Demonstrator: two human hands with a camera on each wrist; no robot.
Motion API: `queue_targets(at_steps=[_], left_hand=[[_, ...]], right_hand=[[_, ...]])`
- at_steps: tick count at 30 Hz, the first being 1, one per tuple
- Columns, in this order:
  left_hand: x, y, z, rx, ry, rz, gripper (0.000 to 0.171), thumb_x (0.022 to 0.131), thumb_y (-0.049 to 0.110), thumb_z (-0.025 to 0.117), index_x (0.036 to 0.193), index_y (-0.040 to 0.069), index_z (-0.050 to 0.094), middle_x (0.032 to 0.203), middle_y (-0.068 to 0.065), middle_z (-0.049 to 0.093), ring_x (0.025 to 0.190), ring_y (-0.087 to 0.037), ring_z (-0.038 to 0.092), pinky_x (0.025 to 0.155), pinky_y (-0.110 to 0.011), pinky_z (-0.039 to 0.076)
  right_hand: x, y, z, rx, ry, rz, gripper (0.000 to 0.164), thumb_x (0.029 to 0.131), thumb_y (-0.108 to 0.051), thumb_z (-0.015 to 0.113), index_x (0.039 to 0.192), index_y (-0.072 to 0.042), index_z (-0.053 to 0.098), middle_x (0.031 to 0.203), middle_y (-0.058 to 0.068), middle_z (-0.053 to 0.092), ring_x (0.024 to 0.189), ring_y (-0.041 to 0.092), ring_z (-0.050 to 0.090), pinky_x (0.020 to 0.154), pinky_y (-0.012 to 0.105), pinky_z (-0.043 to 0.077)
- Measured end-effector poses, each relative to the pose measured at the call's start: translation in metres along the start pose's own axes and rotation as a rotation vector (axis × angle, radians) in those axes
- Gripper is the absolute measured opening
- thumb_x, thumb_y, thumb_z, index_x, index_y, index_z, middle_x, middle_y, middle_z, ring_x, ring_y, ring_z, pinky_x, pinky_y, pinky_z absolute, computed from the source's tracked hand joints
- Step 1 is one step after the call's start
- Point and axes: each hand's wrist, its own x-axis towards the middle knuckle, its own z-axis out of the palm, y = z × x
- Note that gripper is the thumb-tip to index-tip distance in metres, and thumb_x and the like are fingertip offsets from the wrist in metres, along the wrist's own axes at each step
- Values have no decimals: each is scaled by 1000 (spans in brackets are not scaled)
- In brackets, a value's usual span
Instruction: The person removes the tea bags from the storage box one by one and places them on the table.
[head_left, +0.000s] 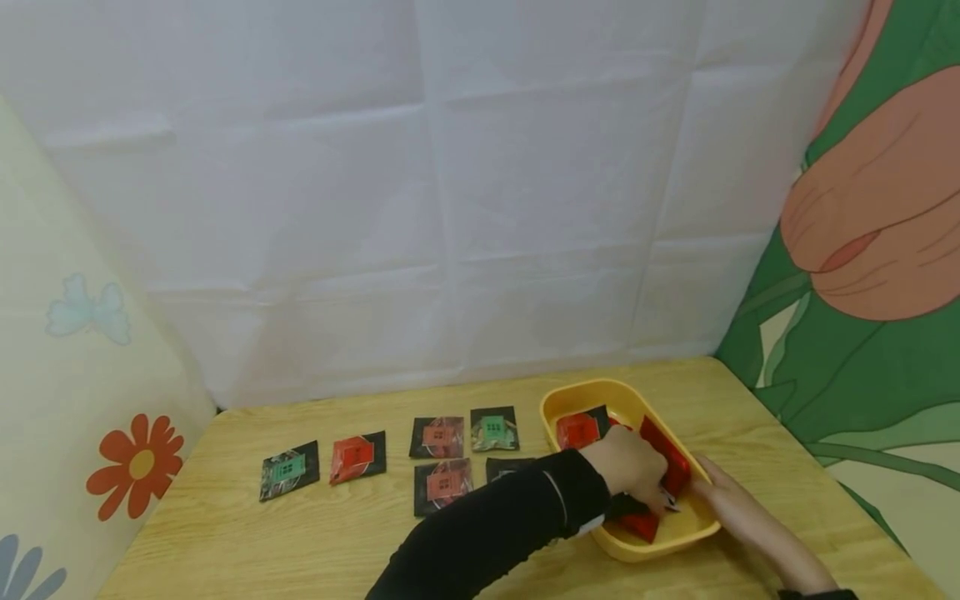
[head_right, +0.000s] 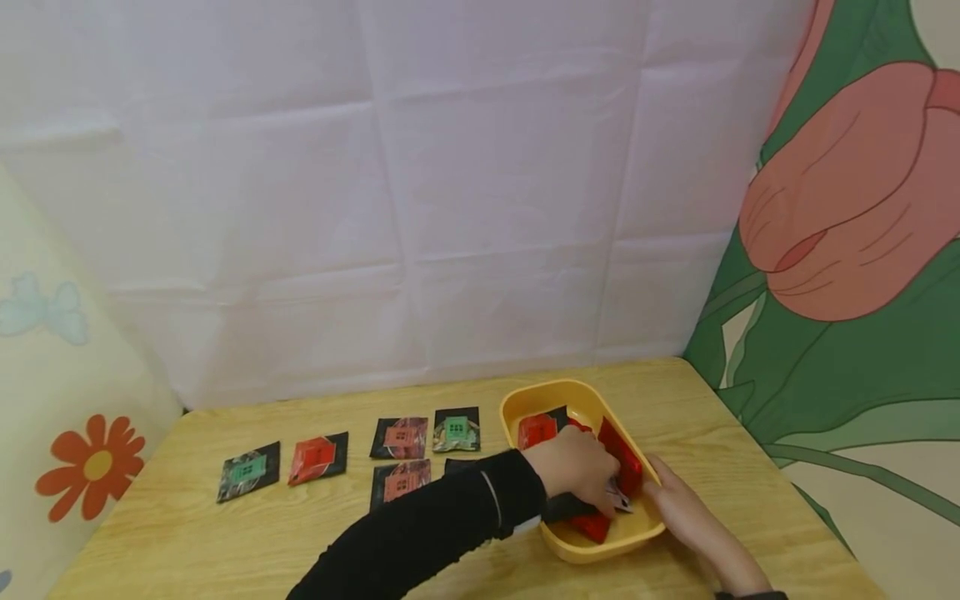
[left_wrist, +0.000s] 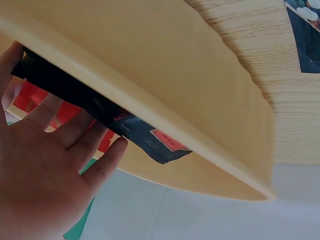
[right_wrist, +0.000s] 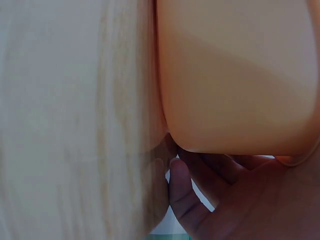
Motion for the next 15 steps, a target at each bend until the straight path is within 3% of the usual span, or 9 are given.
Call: queue_targets(at_steps=[9, 15], left_hand=[[3, -1, 3, 36, -13, -11, 27, 83, 64, 67, 92, 39, 64, 80, 17, 53, 77, -3, 50, 76, -20, 39], [3, -2, 4, 23, -11, -6, 27, 85, 65, 64, 82, 38, 61, 75, 17, 52, 75, -4, 49, 73, -21, 38]], right_hand=[[1, -2, -2, 33, -26, 13, 53, 102, -1, 32, 144, 24, 12, 146, 48, 14, 134, 59, 19, 105, 65, 28], [1, -2, 0, 30, -10, 2, 54, 100, -1, 34, 143, 25, 14, 145, 49, 14, 135, 61, 13, 107, 70, 22]])
